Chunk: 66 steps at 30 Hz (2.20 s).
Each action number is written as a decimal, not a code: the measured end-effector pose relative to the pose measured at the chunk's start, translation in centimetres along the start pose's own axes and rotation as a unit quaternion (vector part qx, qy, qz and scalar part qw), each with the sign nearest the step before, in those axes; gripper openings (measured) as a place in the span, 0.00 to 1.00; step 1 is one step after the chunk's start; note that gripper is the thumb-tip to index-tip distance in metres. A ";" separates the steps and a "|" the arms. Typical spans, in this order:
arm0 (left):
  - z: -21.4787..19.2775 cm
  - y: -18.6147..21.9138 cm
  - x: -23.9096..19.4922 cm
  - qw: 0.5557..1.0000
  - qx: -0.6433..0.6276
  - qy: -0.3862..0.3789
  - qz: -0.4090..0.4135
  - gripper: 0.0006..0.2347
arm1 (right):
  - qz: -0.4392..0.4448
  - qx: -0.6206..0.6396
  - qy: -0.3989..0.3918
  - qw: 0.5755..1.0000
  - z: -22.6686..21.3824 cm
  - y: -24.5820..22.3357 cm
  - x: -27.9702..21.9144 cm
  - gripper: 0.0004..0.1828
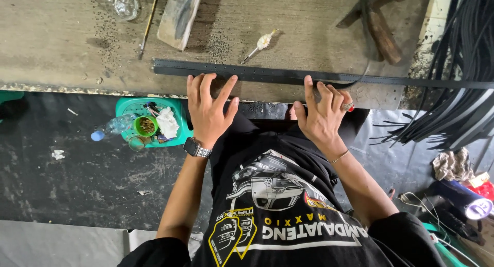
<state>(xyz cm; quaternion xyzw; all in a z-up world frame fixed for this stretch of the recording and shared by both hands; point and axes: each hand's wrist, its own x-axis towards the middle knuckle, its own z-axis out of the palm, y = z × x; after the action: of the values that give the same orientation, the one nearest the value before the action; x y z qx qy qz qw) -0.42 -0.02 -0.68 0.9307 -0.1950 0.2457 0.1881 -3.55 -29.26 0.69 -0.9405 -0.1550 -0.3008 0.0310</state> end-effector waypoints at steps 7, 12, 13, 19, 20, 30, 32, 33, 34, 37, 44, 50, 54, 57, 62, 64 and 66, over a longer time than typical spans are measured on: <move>-0.3 0.2 0.3 1.000 0.005 0.008 -0.007 0.17 | 0.008 -0.009 -0.015 1.000 -0.3 -0.5 0.1 0.30; 0.1 0.1 0.1 1.000 -0.012 0.015 -0.010 0.17 | 0.013 -0.008 -0.022 1.000 0.3 -0.2 -0.4 0.29; 0.0 0.1 0.1 1.000 -0.008 0.017 -0.012 0.17 | 0.011 -0.005 -0.020 1.000 0.4 -0.2 -0.3 0.29; 0.0 0.1 0.1 1.000 -0.016 0.011 -0.011 0.17 | 0.017 -0.009 -0.018 1.000 0.7 -0.1 -0.7 0.29; -0.1 0.0 0.1 1.000 -0.017 0.009 -0.011 0.18 | 0.019 -0.010 -0.017 1.000 0.7 -0.2 -0.7 0.29; 0.1 -0.1 0.2 1.000 -0.016 0.021 -0.001 0.17 | 0.027 -0.003 0.008 1.000 0.8 -0.3 -0.4 0.30; 0.1 -0.1 0.2 1.000 -0.015 0.021 -0.001 0.17 | 0.034 -0.002 0.007 0.999 0.1 -0.8 0.3 0.29; 0.1 -0.1 0.1 1.000 -0.014 0.020 0.000 0.17 | 0.042 -0.001 0.006 0.999 -0.2 -1.0 0.6 0.29; 0.1 -0.1 0.1 1.000 -0.014 0.020 -0.001 0.17 | 0.041 -0.001 0.005 0.999 -0.3 -1.1 0.8 0.29; 0.1 -0.2 0.1 1.000 -0.017 0.022 0.001 0.17 | 0.045 -0.005 0.008 0.999 -0.5 -1.4 1.2 0.29; 0.2 -0.2 0.1 1.000 -0.013 0.025 0.002 0.17 | 0.054 0.006 0.015 0.998 0.3 -1.2 0.6 0.30; 0.0 -0.1 0.2 1.000 -0.016 0.023 0.001 0.17 | 0.060 0.020 0.018 0.998 1.3 -1.0 -0.5 0.30; -0.1 -0.1 0.2 1.000 -0.014 0.019 0.004 0.17 | 0.063 0.025 0.022 0.997 1.2 -1.1 -0.5 0.29; -0.3 0.2 0.5 1.000 -0.022 0.016 0.002 0.17 | 0.066 0.025 0.030 0.997 1.3 -1.0 -0.3 0.28; 0.2 0.9 0.6 0.999 -0.020 0.035 -0.024 0.13 | 0.070 0.015 0.027 0.997 2.0 -0.7 -1.1 0.28; 1.0 1.6 0.8 0.998 -0.012 0.048 -0.027 0.12 | 0.071 0.010 0.027 0.997 2.0 -0.7 -1.1 0.28; 2.3 2.5 1.2 0.995 -0.081 0.047 -0.023 0.10 | 0.070 0.014 0.026 0.997 1.9 -0.8 -1.0 0.27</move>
<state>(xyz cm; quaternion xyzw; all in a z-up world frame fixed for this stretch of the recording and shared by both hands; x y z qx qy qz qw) 0.28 -3.47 -1.29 0.9041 -0.1835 0.2681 0.2777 -3.47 -28.48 -1.46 -0.9403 -0.0922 -0.3205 0.0687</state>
